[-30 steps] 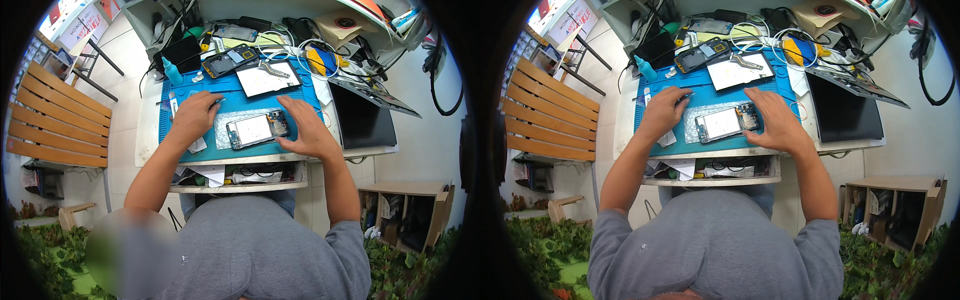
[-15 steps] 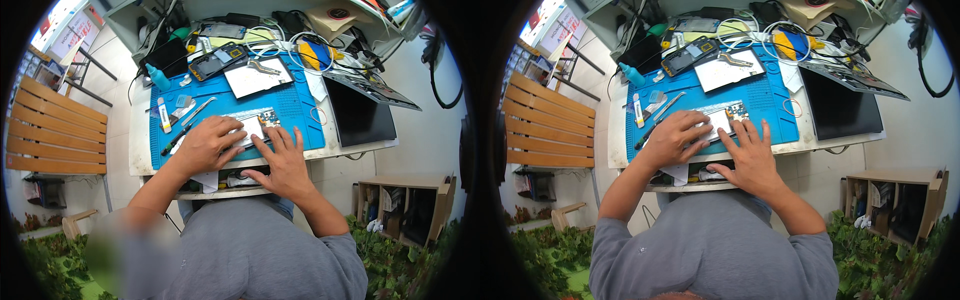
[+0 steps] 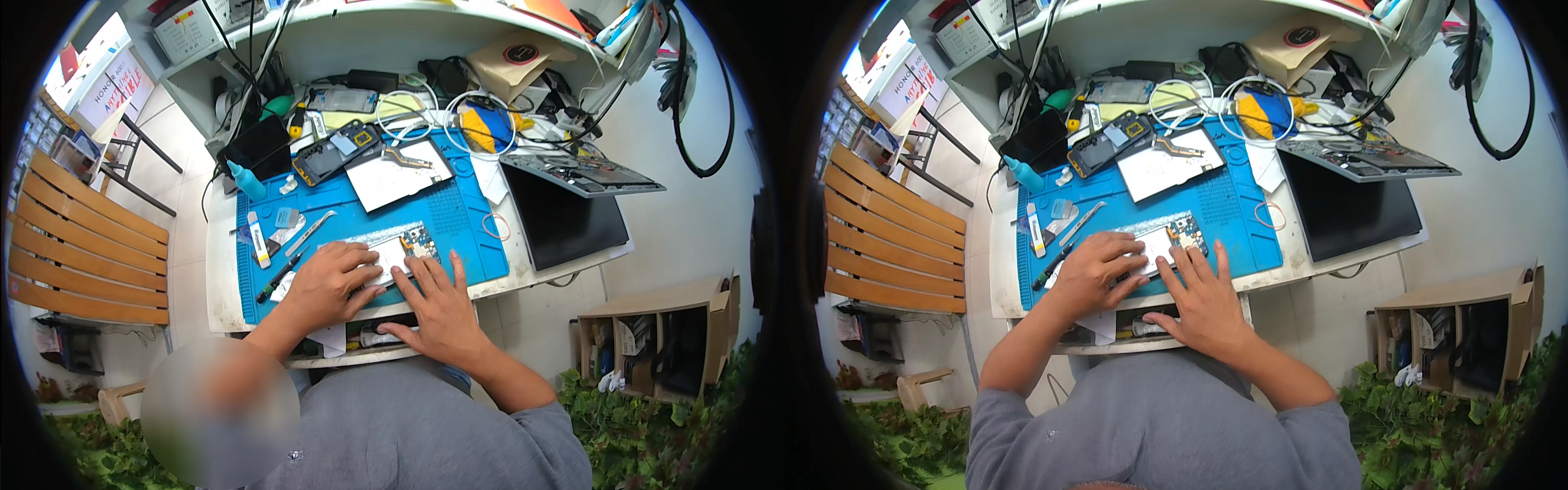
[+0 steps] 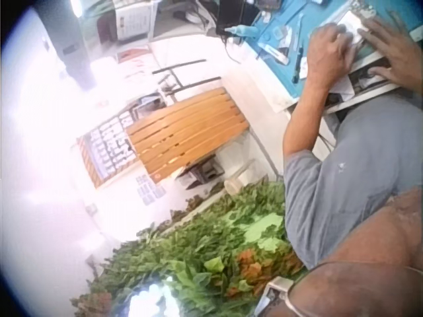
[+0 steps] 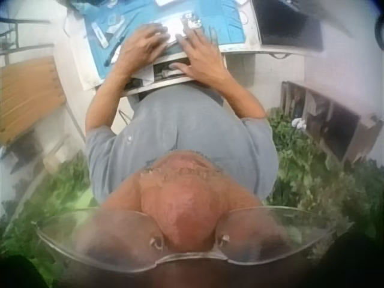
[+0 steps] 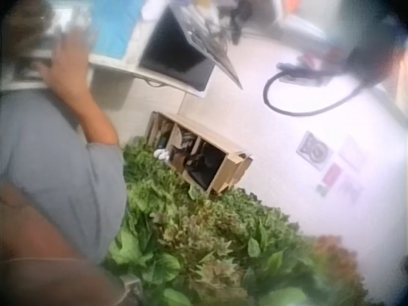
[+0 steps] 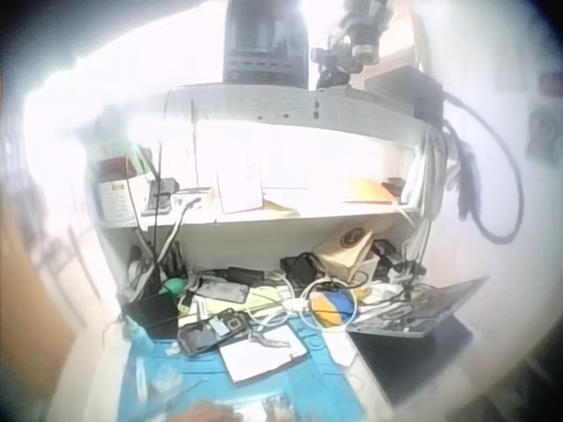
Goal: The person works on the internal components of a disassembled mobile device, handling a circuit board and various internal cables using tweezers and hands at a repair bench.
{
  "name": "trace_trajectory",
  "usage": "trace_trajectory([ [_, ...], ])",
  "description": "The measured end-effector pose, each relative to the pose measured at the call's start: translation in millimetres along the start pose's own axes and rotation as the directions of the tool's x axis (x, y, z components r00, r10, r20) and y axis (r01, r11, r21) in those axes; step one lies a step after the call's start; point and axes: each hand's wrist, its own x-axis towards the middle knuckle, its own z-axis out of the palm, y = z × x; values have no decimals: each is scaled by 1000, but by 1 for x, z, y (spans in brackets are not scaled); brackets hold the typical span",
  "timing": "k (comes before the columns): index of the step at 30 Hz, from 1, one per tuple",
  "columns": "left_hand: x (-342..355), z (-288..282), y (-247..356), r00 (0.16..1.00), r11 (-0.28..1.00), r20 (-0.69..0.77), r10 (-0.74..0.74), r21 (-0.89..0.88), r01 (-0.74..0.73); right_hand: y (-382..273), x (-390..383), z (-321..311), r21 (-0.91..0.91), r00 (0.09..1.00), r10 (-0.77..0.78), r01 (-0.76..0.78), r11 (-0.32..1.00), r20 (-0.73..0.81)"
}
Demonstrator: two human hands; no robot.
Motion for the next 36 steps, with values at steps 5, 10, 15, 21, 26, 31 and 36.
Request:
trace_trajectory([
  [5, 20, -48, 24, 978, 989, -203, 42, -132, -70, 1, -11, 10, 145, 970, 39, -3, 989, -241],
  [10, 29, -120, 102, 774, 716, -544, 325, -393, -577, 5, -24, 28, 241, 901, 91, 15, 970, -424],
  [15, 46, -144, 122, 816, 553, -455, 356, -602, -577, 6, -26, 32, 232, 863, 135, -21, 972, -487],
  [21, 39, -132, 114, 921, 561, -234, 310, -737, -376, 6, -20, 30, 260, 872, 143, -19, 965, -468],
  [26, 43, -128, 102, 883, 683, -433, 181, -591, -430, 10, -25, 29, 296, 868, 183, -43, 954, -461],
  [31, 82, -129, 64, 861, 904, -508, -25, -379, -197, 9, -20, 31, 397, 841, 219, -6, 918, -494],
  [36, 159, -73, -52, 988, 990, -99, -115, -92, 106, 14, -23, 27, 431, 820, 276, -39, 902, -501],
])
